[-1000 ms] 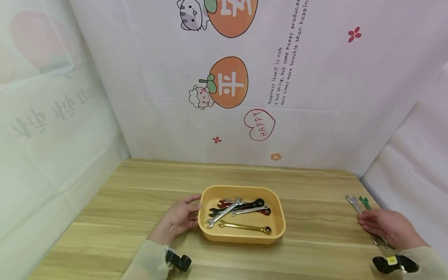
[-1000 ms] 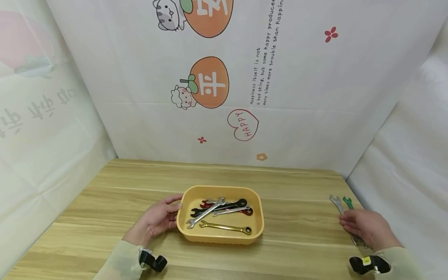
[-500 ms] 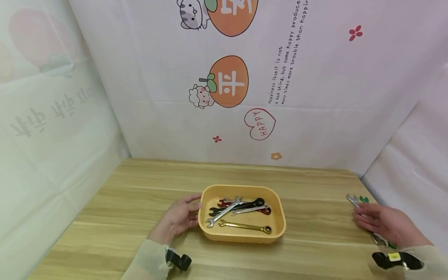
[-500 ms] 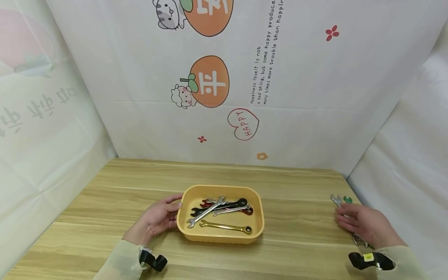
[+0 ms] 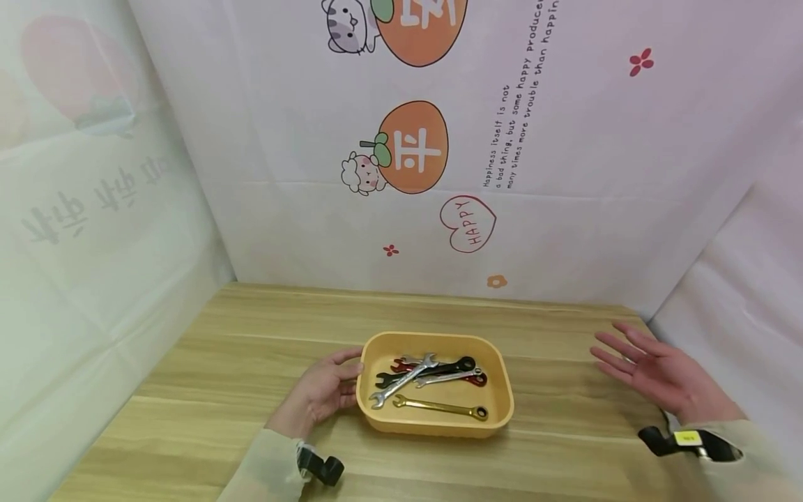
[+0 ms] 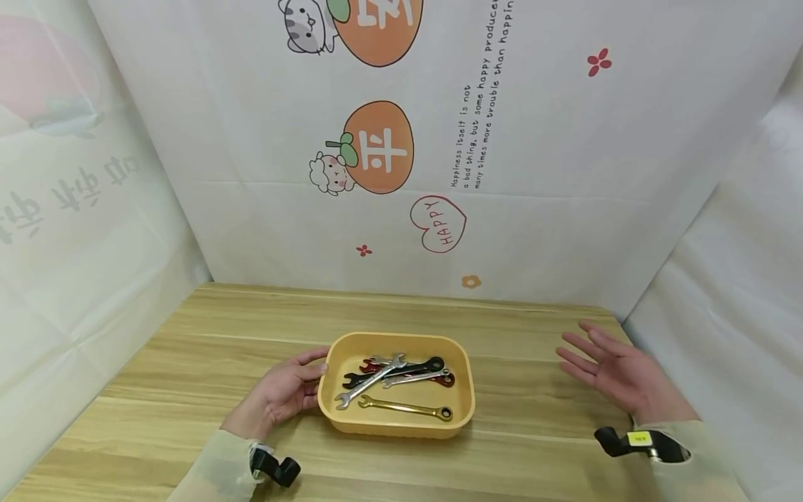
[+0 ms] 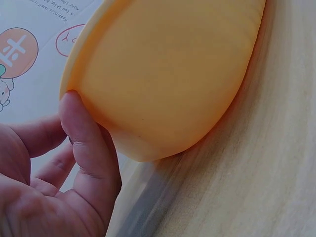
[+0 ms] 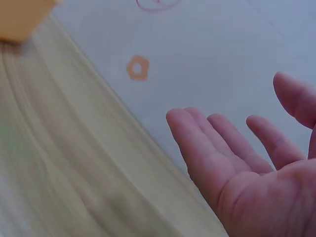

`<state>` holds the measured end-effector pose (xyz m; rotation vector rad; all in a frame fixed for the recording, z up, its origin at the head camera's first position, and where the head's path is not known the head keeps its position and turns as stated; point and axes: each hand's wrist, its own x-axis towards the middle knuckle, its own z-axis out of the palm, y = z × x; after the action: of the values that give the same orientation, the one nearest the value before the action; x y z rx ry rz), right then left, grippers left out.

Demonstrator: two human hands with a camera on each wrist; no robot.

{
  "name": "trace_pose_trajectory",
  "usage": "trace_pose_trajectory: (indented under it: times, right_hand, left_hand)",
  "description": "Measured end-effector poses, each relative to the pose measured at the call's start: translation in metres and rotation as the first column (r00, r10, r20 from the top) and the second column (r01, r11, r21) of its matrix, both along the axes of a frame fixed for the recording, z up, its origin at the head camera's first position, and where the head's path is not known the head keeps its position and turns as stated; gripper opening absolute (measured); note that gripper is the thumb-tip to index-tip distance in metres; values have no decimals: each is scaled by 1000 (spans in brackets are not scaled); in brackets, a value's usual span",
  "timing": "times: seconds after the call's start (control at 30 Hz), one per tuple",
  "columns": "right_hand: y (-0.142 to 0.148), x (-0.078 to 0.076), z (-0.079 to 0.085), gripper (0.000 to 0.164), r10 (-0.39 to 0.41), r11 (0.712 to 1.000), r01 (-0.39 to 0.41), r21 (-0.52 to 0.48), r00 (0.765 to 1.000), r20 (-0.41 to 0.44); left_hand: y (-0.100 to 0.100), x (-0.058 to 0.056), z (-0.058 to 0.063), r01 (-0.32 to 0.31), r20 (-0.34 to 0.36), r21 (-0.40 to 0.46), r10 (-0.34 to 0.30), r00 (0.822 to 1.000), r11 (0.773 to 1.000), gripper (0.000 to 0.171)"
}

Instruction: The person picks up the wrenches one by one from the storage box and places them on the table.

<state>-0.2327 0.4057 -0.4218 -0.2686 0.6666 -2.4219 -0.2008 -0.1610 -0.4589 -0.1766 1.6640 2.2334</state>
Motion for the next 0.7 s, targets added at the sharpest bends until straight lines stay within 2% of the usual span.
trace_pose_trajectory:
  times: [0.23, 0.5, 0.7]
  right_hand:
    - [-52, -3, 17, 54, 102, 994, -94, 53, 979, -176]
    - [-97, -2, 37, 52, 117, 980, -70, 187, 961, -249]
    - [-124, -3, 48, 49, 138, 950, -46, 308, 949, -283]
  left_hand:
    - [-1, 1, 2, 13, -6, 0, -13, 1000, 1000, 49]
    - [-1, 1, 2, 16, -8, 2, -16, 1000, 1000, 49]
    - [-1, 1, 2, 17, -6, 4, -17, 1000, 1000, 49]
